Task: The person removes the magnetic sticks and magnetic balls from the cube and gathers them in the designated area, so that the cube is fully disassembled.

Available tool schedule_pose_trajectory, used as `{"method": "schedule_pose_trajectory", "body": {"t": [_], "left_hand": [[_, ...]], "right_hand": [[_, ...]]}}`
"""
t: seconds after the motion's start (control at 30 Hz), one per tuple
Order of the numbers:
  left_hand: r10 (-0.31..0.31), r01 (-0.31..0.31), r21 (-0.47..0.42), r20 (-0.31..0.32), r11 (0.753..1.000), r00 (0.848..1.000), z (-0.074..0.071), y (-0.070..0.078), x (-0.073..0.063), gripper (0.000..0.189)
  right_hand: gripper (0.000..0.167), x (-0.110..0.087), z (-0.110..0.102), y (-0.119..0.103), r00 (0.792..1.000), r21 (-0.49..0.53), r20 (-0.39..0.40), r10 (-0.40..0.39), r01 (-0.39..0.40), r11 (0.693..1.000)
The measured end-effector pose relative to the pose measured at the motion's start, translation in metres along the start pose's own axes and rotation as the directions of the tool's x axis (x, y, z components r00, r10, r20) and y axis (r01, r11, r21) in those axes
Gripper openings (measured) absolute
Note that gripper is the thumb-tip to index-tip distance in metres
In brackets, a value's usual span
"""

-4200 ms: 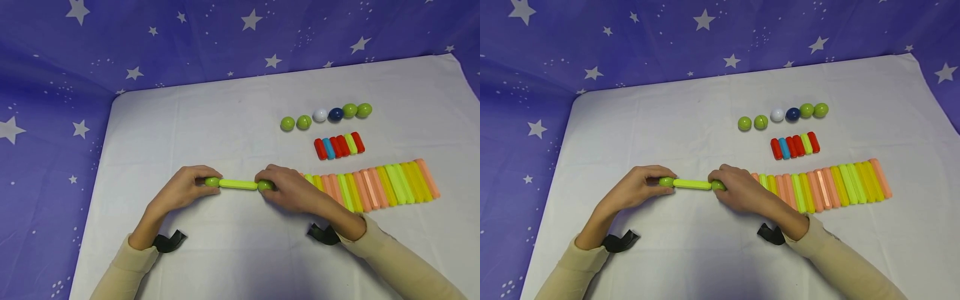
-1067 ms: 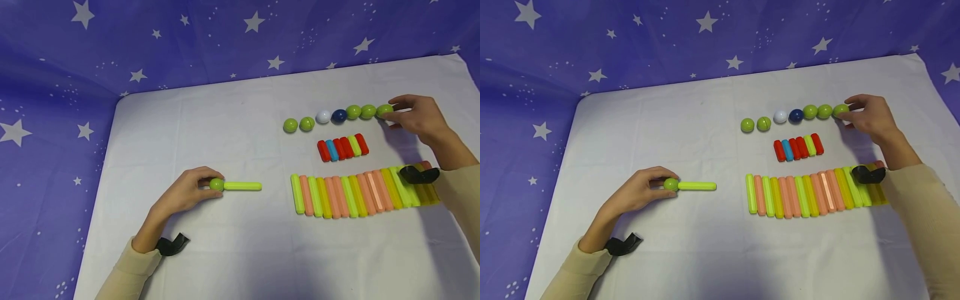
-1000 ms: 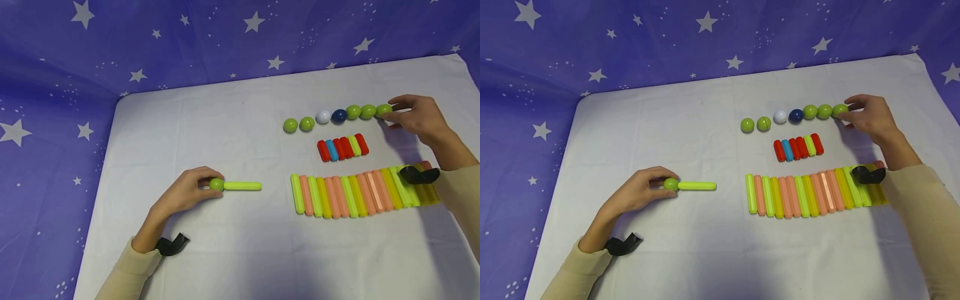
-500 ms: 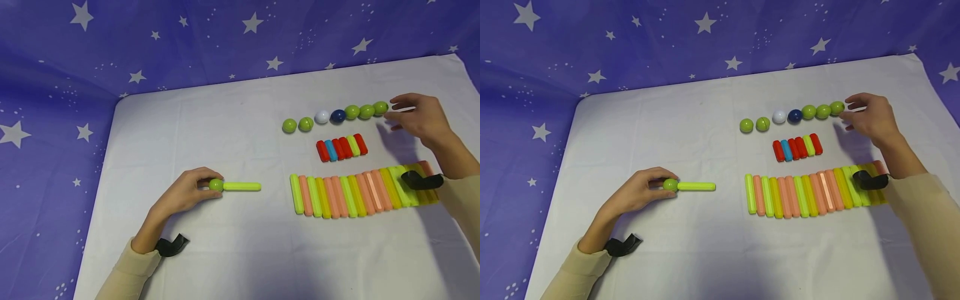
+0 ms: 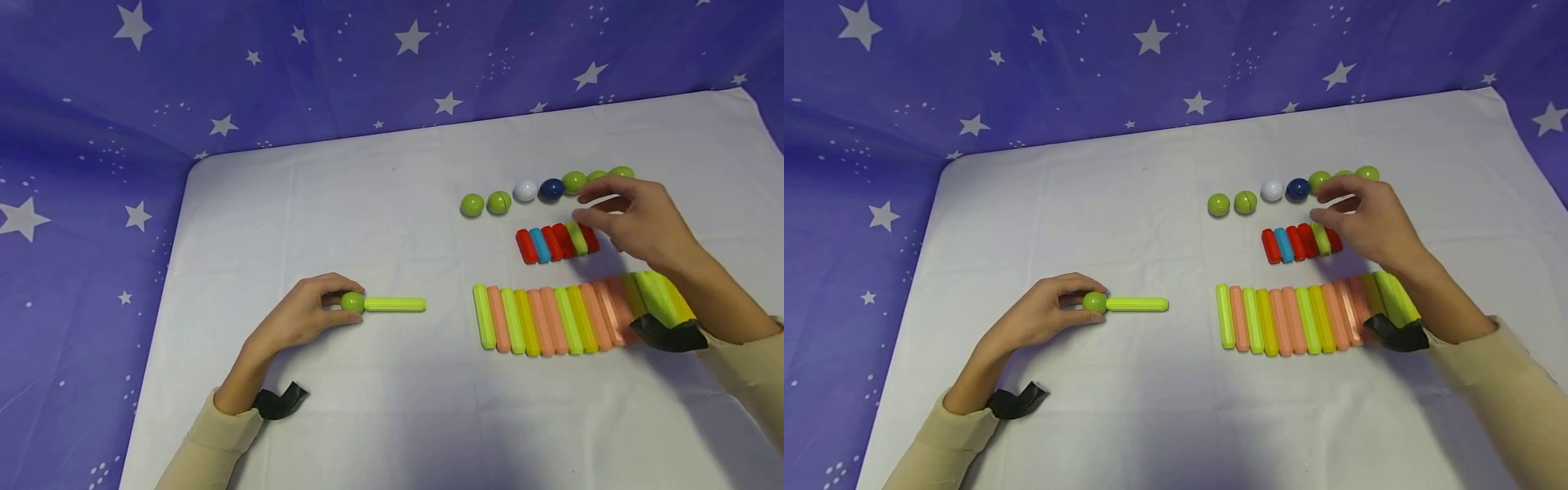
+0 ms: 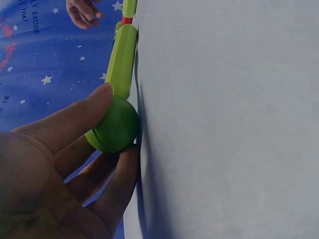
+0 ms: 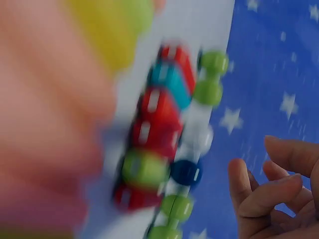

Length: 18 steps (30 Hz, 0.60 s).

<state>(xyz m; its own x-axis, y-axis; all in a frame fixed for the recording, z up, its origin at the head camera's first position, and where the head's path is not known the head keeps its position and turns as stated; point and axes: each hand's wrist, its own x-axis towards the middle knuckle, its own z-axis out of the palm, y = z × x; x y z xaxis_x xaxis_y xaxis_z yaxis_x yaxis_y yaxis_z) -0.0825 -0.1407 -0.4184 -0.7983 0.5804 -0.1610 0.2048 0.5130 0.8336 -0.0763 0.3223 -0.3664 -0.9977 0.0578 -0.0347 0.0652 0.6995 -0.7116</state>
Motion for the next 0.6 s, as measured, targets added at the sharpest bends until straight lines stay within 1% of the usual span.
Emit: {"method": "schedule_pose_trajectory", "body": {"t": [0.07, 0.13, 0.27, 0.4, 0.5, 0.6], "left_hand": [[0.002, -0.002, 0.002, 0.000, 1.000, 1.000, 0.000, -0.001, 0.000, 0.034], [0.003, -0.003, -0.004, 0.001, 1.000, 1.000, 0.000, -0.001, 0.000, 0.034], [0.013, -0.013, -0.018, 0.004, 1.000, 1.000, 0.001, -0.002, 0.000, 0.033], [0.013, -0.013, -0.039, 0.010, 0.999, 1.000, 0.002, -0.001, 0.000, 0.034], [0.005, -0.004, -0.052, 0.012, 0.999, 1.000, 0.002, 0.000, 0.000, 0.034], [0.004, -0.003, -0.060, 0.011, 0.998, 1.000, 0.001, 0.000, 0.000, 0.034]], "right_hand": [[0.029, -0.005, 0.011, -0.012, 0.998, 0.021, 0.040, -0.045, 0.045, 0.999], [0.026, -0.009, 0.023, -0.025, 0.992, 0.047, 0.089, -0.090, 0.086, 0.995], [0.024, -0.014, 0.041, -0.048, 0.976, 0.132, 0.157, -0.152, 0.132, 0.982], [0.023, -0.016, 0.056, -0.068, 0.947, 0.200, 0.222, -0.232, 0.188, 0.962], [0.022, -0.018, 0.071, -0.080, 0.916, 0.238, 0.300, -0.265, 0.197, 0.951], [0.024, -0.021, 0.089, -0.088, 0.893, 0.262, 0.369, -0.259, 0.167, 0.950]]}}
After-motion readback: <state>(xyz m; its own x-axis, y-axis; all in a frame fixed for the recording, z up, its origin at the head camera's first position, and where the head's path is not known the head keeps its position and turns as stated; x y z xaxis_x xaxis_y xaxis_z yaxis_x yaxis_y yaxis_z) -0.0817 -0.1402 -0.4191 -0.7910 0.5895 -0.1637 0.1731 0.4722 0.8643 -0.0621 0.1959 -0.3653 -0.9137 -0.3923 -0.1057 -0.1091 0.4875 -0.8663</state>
